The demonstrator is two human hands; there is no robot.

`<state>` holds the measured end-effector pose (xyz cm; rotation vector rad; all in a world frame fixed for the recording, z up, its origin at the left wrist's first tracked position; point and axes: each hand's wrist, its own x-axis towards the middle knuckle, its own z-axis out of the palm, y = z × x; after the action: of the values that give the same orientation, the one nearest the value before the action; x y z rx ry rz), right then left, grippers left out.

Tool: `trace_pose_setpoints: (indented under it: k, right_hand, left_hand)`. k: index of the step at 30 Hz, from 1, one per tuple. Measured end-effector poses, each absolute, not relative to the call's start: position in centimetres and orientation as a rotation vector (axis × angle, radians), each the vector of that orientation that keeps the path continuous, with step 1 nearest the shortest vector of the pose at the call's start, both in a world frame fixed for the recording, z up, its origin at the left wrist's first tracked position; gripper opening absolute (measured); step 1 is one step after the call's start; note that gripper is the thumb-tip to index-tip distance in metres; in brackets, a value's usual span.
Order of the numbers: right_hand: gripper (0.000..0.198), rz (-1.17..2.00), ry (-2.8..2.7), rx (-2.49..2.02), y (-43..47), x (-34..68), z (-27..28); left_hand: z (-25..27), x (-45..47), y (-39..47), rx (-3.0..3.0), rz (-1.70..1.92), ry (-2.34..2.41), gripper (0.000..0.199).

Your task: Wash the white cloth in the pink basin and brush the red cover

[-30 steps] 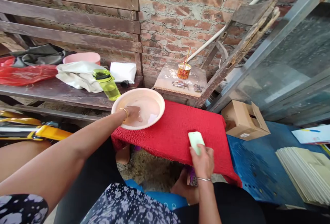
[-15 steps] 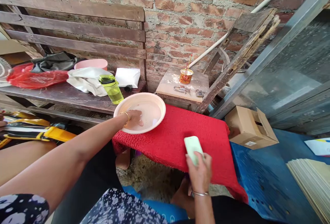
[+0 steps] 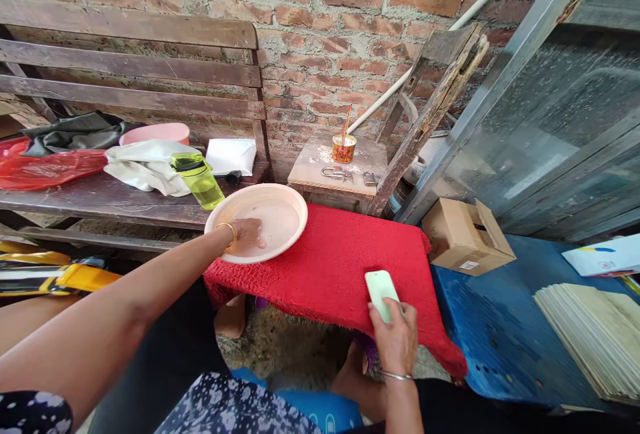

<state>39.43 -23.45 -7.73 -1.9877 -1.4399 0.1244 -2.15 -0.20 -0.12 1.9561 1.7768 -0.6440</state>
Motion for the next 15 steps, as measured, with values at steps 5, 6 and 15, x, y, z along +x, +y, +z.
trace_pose_setpoints:
  k: [5,6,15]
  right_hand:
    - [0.073,0.082,-1.069,-2.254,-25.2,45.7,-7.5]
    - [0.073,0.067,-0.988,-2.298,-25.6,46.7,-7.5]
    - [0.073,-0.089,-0.897,-2.14,-25.6,47.4,-6.9]
  left_hand:
    - [1.2,-1.6,-0.9,1.894,-0.629,1.813,0.08]
    - [1.4,-1.5,-1.0,1.889,-0.619,1.816,0.081]
    - [1.9,-1.5,-1.8,1.868,-0.616,1.843,0.065]
